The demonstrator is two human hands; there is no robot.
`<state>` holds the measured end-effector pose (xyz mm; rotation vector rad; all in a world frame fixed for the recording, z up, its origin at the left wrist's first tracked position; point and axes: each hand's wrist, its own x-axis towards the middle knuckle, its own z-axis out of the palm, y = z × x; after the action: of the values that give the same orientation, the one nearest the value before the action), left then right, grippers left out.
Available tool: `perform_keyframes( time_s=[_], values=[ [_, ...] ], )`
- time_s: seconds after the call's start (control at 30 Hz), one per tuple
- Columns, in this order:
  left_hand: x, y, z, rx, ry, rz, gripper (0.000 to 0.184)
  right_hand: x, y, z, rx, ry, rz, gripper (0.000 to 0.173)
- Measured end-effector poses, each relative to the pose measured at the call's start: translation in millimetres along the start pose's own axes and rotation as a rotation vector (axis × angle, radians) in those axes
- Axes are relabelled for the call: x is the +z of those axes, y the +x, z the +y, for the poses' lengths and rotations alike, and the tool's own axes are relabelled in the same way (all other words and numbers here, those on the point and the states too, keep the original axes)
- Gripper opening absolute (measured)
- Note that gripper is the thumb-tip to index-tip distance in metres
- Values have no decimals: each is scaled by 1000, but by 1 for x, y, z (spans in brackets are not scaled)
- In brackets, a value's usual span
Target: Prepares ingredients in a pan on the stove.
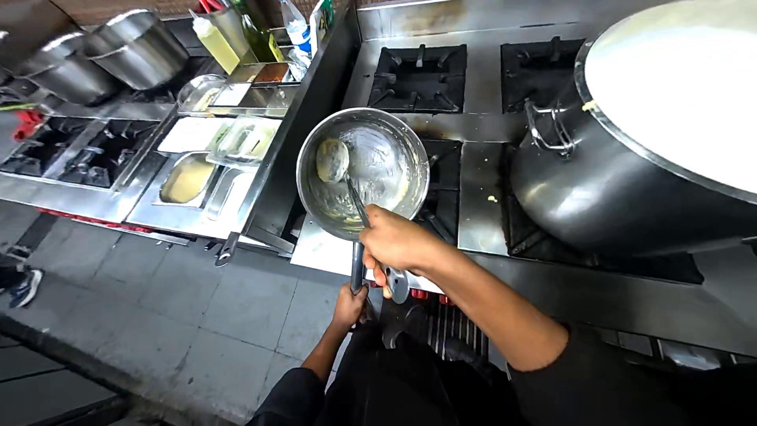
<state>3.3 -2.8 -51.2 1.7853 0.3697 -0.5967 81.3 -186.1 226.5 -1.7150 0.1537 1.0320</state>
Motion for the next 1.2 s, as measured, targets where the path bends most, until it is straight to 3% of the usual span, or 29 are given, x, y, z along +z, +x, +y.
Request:
perform_keyframes(
  time_s=[0.1,0.2,0.33,0.43,0.53,0.63,0.8,1.2],
  values=[
    [-5,3,-1,-6,12,-32,23,9,-3,-16,-14,-89,-17,24],
    [-9,-5,7,45,74,-43,14,23,-19,-14,-32,-147,-64,34],
    [-4,-24,33,2,97,-19,15,30,-62,19,-50,-56,-130,32],
    [-1,-3,9,-18,15,-34,18,10,-86,57,-70,53,-69,49],
    [-1,6,-8,4,-9,-35,19,0,-76,73,21,-20,45,54],
    [0,5,-9,13,-1,-25,17,-4,-54,73,124,-256,105,55],
    [0,7,-10,18,9,-11,15,-7,-38,60,86,-692,181,54],
    [-6,11,-11,25,94,-48,17,12,-16,64,146,-779,92,58]
  ],
)
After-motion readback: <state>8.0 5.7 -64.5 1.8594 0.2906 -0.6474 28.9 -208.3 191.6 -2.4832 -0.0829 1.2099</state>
